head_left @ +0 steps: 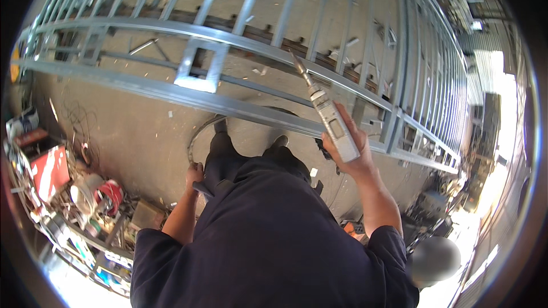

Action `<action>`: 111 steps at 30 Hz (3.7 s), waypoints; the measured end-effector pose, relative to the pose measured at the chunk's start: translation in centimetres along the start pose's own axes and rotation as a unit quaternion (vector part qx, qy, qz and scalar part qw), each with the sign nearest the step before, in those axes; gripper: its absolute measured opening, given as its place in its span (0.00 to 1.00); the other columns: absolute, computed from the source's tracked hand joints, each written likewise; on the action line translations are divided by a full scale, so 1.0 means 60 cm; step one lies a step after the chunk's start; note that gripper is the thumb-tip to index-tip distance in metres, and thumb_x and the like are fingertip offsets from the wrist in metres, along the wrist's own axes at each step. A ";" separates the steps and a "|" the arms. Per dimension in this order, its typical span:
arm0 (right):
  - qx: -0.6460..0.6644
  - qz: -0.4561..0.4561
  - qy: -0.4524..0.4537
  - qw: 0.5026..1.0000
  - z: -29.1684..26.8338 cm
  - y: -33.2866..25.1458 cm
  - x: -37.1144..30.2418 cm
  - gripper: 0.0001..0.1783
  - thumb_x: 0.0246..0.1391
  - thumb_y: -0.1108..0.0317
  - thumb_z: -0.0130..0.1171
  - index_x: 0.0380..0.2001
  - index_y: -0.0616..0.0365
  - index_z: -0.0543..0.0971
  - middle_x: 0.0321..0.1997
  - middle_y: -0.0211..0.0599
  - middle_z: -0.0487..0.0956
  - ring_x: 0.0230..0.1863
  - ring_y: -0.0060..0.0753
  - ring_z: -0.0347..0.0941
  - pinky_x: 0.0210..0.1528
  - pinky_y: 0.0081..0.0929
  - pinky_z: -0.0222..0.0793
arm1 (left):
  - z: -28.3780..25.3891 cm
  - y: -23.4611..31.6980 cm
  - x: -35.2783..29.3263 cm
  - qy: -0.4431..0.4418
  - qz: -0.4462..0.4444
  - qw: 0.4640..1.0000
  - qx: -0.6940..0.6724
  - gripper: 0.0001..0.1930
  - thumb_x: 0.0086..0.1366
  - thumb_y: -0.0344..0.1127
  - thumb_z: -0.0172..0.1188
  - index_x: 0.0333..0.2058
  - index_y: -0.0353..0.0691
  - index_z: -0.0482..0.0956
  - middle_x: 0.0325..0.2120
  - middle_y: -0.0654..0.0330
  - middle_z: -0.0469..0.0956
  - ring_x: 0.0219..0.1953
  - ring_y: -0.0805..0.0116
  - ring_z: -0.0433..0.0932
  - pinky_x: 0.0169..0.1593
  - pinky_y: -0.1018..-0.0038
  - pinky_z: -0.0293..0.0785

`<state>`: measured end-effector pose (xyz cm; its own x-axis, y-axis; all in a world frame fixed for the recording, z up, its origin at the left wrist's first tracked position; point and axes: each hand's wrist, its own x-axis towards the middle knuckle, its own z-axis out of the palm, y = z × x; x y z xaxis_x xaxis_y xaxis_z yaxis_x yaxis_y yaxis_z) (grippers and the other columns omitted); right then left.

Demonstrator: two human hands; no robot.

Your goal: The person welds a large metal frame structure using a handheld welding gun. They move along the frame, applying welds at multiple joints while holding the frame steady with the other hand. Sparks are visible during welding.

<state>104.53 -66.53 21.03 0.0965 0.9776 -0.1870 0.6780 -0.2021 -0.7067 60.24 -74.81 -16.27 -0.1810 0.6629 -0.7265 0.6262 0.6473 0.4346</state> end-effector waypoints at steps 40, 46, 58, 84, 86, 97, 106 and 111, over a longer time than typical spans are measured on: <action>0.105 0.237 -0.313 0.914 -0.605 0.455 0.210 0.35 0.47 0.67 0.78 0.59 0.63 0.78 0.43 0.38 0.86 0.45 0.29 0.82 0.46 0.27 0.80 | 0.308 0.703 -0.196 0.308 -0.268 0.711 -0.573 0.41 0.76 0.69 0.34 0.66 0.39 0.70 0.62 0.55 0.74 0.60 0.54 0.75 0.64 0.57 0.72; 0.195 0.282 -0.395 0.852 -0.525 0.539 0.269 0.32 0.49 0.70 0.75 0.58 0.64 0.77 0.36 0.35 0.82 0.34 0.26 0.79 0.35 0.27 0.78 | 0.307 0.708 -0.188 0.351 -0.247 0.712 -0.557 0.37 0.76 0.65 0.36 0.62 0.39 0.73 0.56 0.55 0.78 0.55 0.54 0.79 0.60 0.56 0.76; 0.258 0.229 -0.443 0.827 -0.484 0.626 0.293 0.21 0.47 0.69 0.75 0.44 0.63 0.80 0.33 0.34 0.80 0.30 0.28 0.79 0.29 0.29 0.79 | 0.307 0.719 -0.179 0.401 -0.259 0.722 -0.501 0.37 0.76 0.61 0.33 0.61 0.35 0.75 0.57 0.52 0.79 0.57 0.54 0.79 0.62 0.57 0.74; 0.253 0.216 -0.460 0.823 -0.487 0.623 0.293 0.22 0.51 0.74 0.71 0.49 0.64 0.78 0.33 0.32 0.81 0.29 0.25 0.76 0.31 0.27 0.77 | 0.304 0.695 -0.153 0.456 -0.329 0.757 -0.333 0.38 0.78 0.57 0.30 0.53 0.25 0.80 0.51 0.39 0.83 0.52 0.43 0.83 0.57 0.56 0.80; 0.259 0.213 -0.460 0.822 -0.487 0.628 0.292 0.22 0.51 0.74 0.71 0.50 0.63 0.78 0.33 0.33 0.81 0.29 0.25 0.76 0.31 0.27 0.77 | 0.304 0.701 -0.155 0.458 -0.327 0.755 -0.337 0.38 0.78 0.56 0.30 0.53 0.25 0.80 0.51 0.39 0.82 0.52 0.43 0.83 0.58 0.56 0.80; 0.241 0.208 -0.456 0.831 -0.496 0.630 0.286 0.22 0.52 0.72 0.72 0.49 0.63 0.79 0.33 0.31 0.81 0.30 0.24 0.77 0.33 0.26 0.77 | 0.304 0.714 -0.163 0.458 -0.328 0.751 -0.343 0.38 0.78 0.57 0.30 0.55 0.26 0.79 0.53 0.39 0.81 0.53 0.43 0.82 0.59 0.57 0.78; 0.264 0.230 -0.428 0.833 -0.534 0.644 0.271 0.23 0.47 0.68 0.75 0.46 0.63 0.80 0.32 0.35 0.81 0.28 0.27 0.78 0.29 0.28 0.77 | 0.306 0.713 -0.157 0.469 -0.333 0.741 -0.345 0.38 0.78 0.57 0.31 0.54 0.26 0.80 0.52 0.40 0.82 0.52 0.42 0.83 0.57 0.55 0.80; 0.256 0.261 -0.412 0.835 -0.593 0.686 0.247 0.21 0.47 0.71 0.76 0.45 0.63 0.81 0.33 0.33 0.81 0.31 0.27 0.78 0.32 0.28 0.77 | 0.301 0.682 -0.146 0.458 -0.324 0.748 -0.354 0.38 0.78 0.57 0.31 0.54 0.26 0.79 0.53 0.40 0.82 0.52 0.42 0.83 0.58 0.55 0.80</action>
<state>159.79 -58.28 13.42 -0.3950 0.4188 -0.8177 0.2794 -0.7931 -0.5412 101.11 -60.94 -1.74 -0.9199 -0.1070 -0.3773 -0.3179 0.7667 0.5578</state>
